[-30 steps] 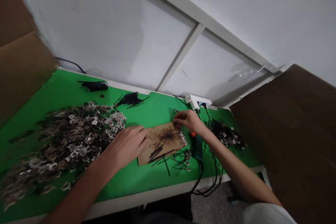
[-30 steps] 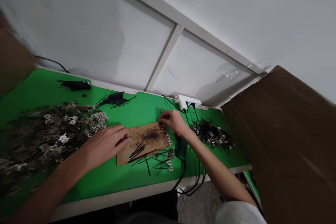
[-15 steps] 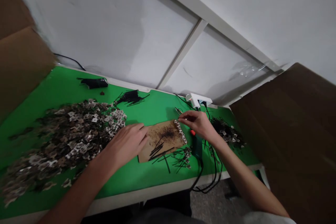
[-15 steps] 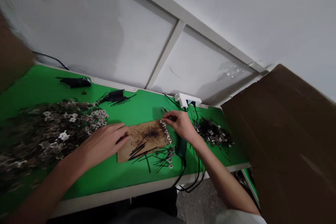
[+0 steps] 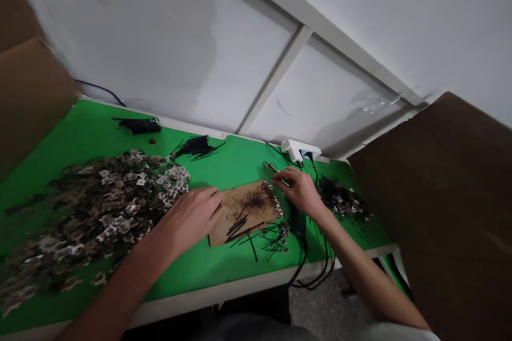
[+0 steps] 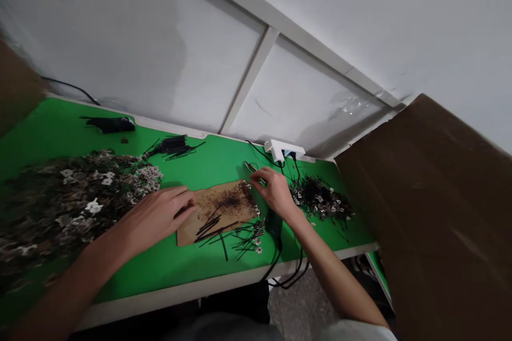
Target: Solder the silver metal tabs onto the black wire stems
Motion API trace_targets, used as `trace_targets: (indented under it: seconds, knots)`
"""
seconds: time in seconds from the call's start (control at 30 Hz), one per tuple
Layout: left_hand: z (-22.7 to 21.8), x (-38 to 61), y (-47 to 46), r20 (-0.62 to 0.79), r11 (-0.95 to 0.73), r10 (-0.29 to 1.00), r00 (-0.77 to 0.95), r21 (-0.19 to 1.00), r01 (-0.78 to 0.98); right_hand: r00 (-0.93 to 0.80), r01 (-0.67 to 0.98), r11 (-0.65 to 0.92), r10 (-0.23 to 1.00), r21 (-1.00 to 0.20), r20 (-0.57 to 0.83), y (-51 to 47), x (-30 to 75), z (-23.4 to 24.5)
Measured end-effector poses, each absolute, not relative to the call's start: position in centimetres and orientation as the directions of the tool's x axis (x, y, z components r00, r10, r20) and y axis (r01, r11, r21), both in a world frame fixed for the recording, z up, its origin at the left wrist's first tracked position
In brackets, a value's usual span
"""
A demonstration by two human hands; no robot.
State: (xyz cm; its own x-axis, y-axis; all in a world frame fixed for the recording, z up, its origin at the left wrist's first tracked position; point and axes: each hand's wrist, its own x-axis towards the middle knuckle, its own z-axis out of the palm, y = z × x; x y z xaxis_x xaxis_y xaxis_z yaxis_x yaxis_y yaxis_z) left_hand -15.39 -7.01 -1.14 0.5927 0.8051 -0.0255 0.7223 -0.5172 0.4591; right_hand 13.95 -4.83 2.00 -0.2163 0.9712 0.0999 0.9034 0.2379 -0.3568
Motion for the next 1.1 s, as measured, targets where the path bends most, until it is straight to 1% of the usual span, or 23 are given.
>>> trace_targets:
  seconds: [0.2, 0.47, 0.6, 0.8, 0.97, 1.1]
  knots:
    - [-1.4, -15.4, -6.9, -0.034, -0.523, 0.801, 0.598, 0.448, 0.725, -0.18, 0.916, 0.168, 0.984, -0.365, 0.001, -5.0, 14.6, 1.4]
    - [-2.0, -15.3, -6.8, -0.018, -0.528, 0.802, 0.597, 0.446, 0.723, -0.15, 0.907, 0.126, 0.988, -0.403, -0.028, -4.7, 14.4, 1.3]
    - [-1.7, -15.3, -6.8, -0.024, -0.531, 0.799, 0.601, 0.441, 0.724, -0.144, 0.898, 0.119, 0.989, -0.423, -0.026, -4.7, 14.3, 1.3]
    - [-1.3, -15.2, -6.7, -0.081, -0.514, 0.794, 0.602, 0.44, 0.736, -0.142, 0.883, 0.124, 0.99, -0.453, -0.007, -4.7, 14.3, 1.2]
    - [-1.4, -15.3, -6.8, -0.061, -0.523, 0.795, 0.603, 0.434, 0.733, -0.152, 0.875, 0.149, 0.988, -0.461, 0.03, -4.7, 14.3, 0.8]
    - [-1.4, -15.4, -6.9, -0.033, -0.538, 0.793, 0.609, 0.431, 0.724, -0.186, 0.875, 0.202, 0.979, -0.441, 0.08, -5.0, 14.1, 1.1]
